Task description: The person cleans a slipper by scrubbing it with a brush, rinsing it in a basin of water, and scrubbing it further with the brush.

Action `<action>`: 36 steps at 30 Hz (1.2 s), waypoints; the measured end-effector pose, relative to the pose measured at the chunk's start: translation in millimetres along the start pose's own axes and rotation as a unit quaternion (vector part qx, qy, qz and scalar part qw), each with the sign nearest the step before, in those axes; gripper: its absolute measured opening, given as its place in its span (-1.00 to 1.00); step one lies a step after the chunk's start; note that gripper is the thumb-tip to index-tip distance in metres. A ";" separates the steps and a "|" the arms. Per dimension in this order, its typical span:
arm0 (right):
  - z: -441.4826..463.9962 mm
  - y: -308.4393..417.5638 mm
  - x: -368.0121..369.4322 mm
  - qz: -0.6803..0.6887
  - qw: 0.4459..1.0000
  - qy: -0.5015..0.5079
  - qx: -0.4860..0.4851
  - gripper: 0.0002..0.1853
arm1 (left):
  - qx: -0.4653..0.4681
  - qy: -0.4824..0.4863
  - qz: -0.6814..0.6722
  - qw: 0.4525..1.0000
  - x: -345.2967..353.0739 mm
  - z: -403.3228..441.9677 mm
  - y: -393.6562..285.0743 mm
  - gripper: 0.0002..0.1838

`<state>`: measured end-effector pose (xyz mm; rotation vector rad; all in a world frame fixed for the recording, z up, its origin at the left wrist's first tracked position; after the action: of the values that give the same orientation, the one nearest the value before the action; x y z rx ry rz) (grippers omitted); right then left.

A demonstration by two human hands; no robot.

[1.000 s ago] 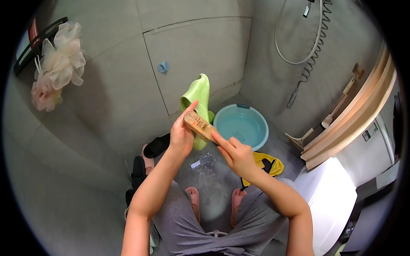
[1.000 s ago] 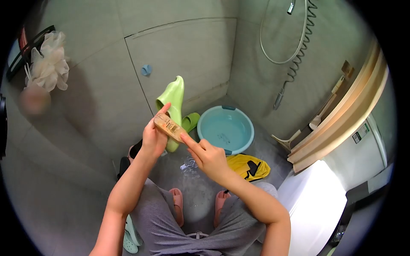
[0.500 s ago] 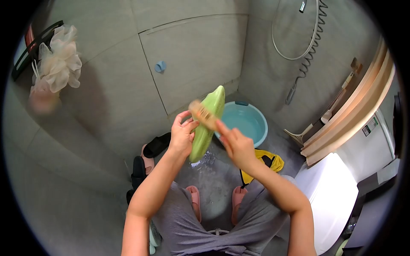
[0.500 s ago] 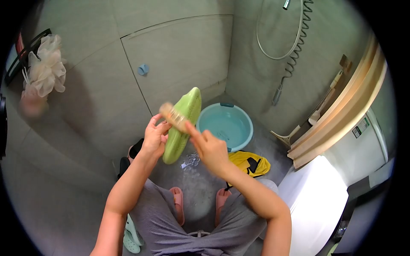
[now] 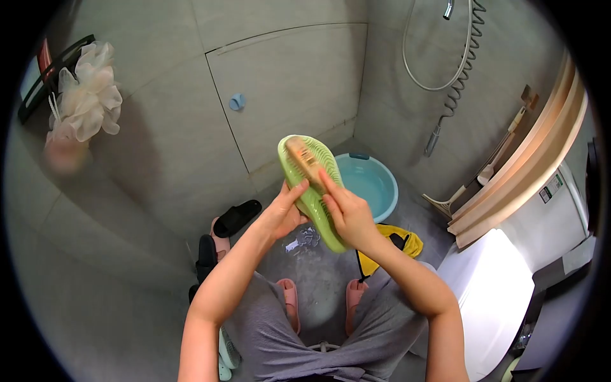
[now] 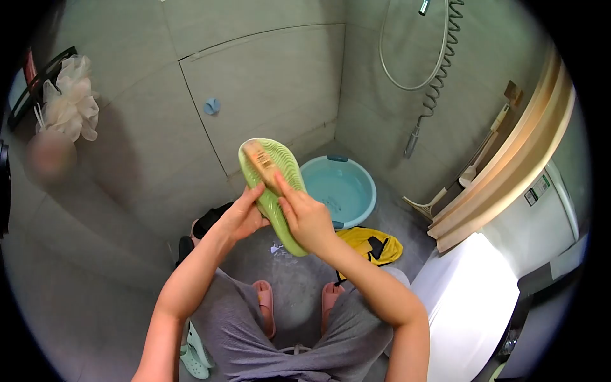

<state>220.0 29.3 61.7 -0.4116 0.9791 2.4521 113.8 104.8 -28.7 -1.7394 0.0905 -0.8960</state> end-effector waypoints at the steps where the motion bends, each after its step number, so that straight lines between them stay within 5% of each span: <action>1: -0.7 -1.2 0.0 0.000 1.000 0.001 0.001 -0.44 | -0.010 0.004 0.027 1.000 -0.7 -0.7 2.3 -0.34; 6: 10.5 -14.7 1.0 -0.215 0.972 0.070 0.068 -0.41 | -0.004 -0.046 0.023 0.999 -19.3 7.1 4.4 -0.26; 11: -5.0 0.9 25.8 -0.176 0.983 0.049 -0.016 -0.41 | -0.011 -0.100 0.017 0.995 -33.7 13.1 17.3 -0.31; 18: 14.2 -28.2 9.1 -0.209 0.976 0.017 0.063 -0.39 | 0.004 -0.086 0.036 0.996 -29.3 12.3 11.6 -0.31; 24: 6.6 -13.4 35.2 -0.157 0.985 0.067 -0.008 -0.37 | -0.020 -0.156 0.103 0.982 -38.5 0.8 12.0 -0.30; 27: 17.4 -43.0 14.7 -0.188 0.978 0.018 0.091 -0.36 | -0.015 -0.140 0.107 0.984 -37.0 7.9 13.6 -0.26; 31: -3.8 -10.7 41.5 -0.146 0.987 0.067 0.027 -0.35 | -0.007 -0.176 0.120 0.977 -41.4 4.1 15.7 -0.30; 36: 8.1 -34.5 31.6 -0.159 0.984 0.059 0.061 -0.38 | -0.018 -0.174 0.195 0.965 -33.0 -0.4 10.2 -0.33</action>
<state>210.4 66.8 34.2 -0.6253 1.0190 2.0902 93.9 116.5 -54.4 -1.8053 0.2094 -0.2987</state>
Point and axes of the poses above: each hand's wrist, its own z-axis towards the middle knuckle, its own x-axis out of the palm, y = z × x, the point moved 10 cm from there along z, towards the middle knuckle, and after that the axes turned 8 degrees about z, right-handed, at the moved point
